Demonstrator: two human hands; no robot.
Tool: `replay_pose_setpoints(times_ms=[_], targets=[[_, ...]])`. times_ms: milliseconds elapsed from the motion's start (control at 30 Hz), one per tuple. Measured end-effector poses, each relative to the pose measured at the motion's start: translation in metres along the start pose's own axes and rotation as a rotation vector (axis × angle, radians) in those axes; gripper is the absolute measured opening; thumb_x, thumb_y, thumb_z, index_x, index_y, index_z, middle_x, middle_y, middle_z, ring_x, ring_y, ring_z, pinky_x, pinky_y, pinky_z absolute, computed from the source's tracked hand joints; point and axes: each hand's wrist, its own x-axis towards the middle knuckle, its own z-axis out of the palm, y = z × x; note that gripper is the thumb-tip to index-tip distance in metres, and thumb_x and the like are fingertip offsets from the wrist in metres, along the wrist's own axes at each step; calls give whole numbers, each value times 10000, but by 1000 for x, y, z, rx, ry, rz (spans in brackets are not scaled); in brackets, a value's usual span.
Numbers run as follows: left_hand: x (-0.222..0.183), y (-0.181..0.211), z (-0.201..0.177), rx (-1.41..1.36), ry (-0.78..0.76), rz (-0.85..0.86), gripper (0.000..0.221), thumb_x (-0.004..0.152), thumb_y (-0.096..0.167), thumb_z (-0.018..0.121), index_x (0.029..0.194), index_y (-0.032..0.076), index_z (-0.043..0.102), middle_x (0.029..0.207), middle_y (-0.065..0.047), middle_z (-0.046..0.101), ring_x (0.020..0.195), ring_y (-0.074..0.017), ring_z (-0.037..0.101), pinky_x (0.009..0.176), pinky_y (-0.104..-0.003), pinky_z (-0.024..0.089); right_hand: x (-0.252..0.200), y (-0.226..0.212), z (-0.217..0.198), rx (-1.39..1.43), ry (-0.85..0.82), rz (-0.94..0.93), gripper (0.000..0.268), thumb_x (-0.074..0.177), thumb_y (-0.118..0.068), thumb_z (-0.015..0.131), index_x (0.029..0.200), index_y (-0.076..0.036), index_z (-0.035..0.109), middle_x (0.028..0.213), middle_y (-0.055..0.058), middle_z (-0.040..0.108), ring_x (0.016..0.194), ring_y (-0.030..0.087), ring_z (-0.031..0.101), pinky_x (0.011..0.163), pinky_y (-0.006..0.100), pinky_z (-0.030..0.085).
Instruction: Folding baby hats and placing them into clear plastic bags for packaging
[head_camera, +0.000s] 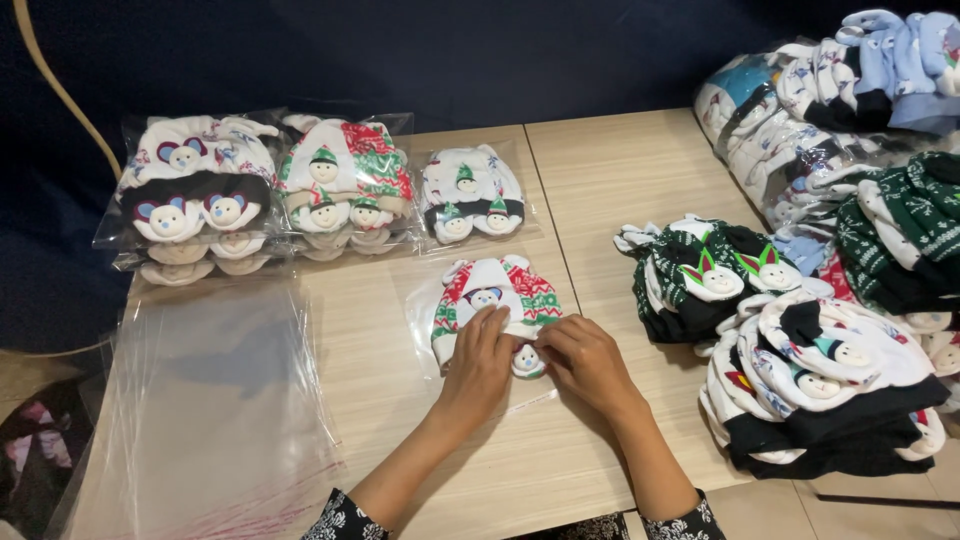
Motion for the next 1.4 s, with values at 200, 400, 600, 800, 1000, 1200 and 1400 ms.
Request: replay_pose_setpoints(times_ms=[200,400,600,800,1000,1200,1400], targets=[[-2,-11,6,-61,-31,136,23,953,82,573,941,101,575,844,-35,486,830,-251,542,673,-351,456,-2,3,-6,36,-28,58,159,807,-40,731,903,-166,736,852,24,772,928,237,726,839,376,567],[-4,-17,12,-299,-86,-112,73,948,129,616,989,144,558,777,-8,552,825,-242,599,710,-338,504,-9,14,16,135,27,214,149,818,-107,764,942,-178,722,852,21,761,885,244,719,805,390,575],[0,-6,11,-326,-1,-180,292,908,4,638,1194,48,608,790,-88,622,815,-270,627,757,-369,539,-7,13,22,135,42,155,159,807,-65,757,936,-152,725,886,38,733,936,250,687,840,372,561],[-1,-20,4,-562,18,-317,305,908,11,643,1211,43,653,897,-130,684,908,-318,654,825,-402,554,-9,14,27,110,118,111,84,859,-104,739,935,-135,757,873,45,681,906,241,655,821,355,551],[-13,-42,-46,-284,-426,-438,723,732,337,868,1350,114,567,1455,-188,416,1344,-420,340,1055,-574,359,-3,2,21,127,9,-161,280,779,-320,825,993,-189,701,1061,56,643,1069,309,581,886,421,480],[-24,-34,-50,-339,-340,-438,780,700,164,886,1391,81,535,1431,-265,414,1325,-477,396,1069,-557,395,-2,-6,16,52,-82,-108,351,790,-316,815,1067,-183,643,1101,60,621,1084,316,573,855,423,458],[-24,-35,-49,-320,-339,-456,759,699,192,893,1378,103,564,1385,-235,454,1297,-427,436,1050,-512,444,-7,6,39,-21,31,-49,223,861,-335,769,978,-192,644,976,46,607,966,279,605,819,397,488]])
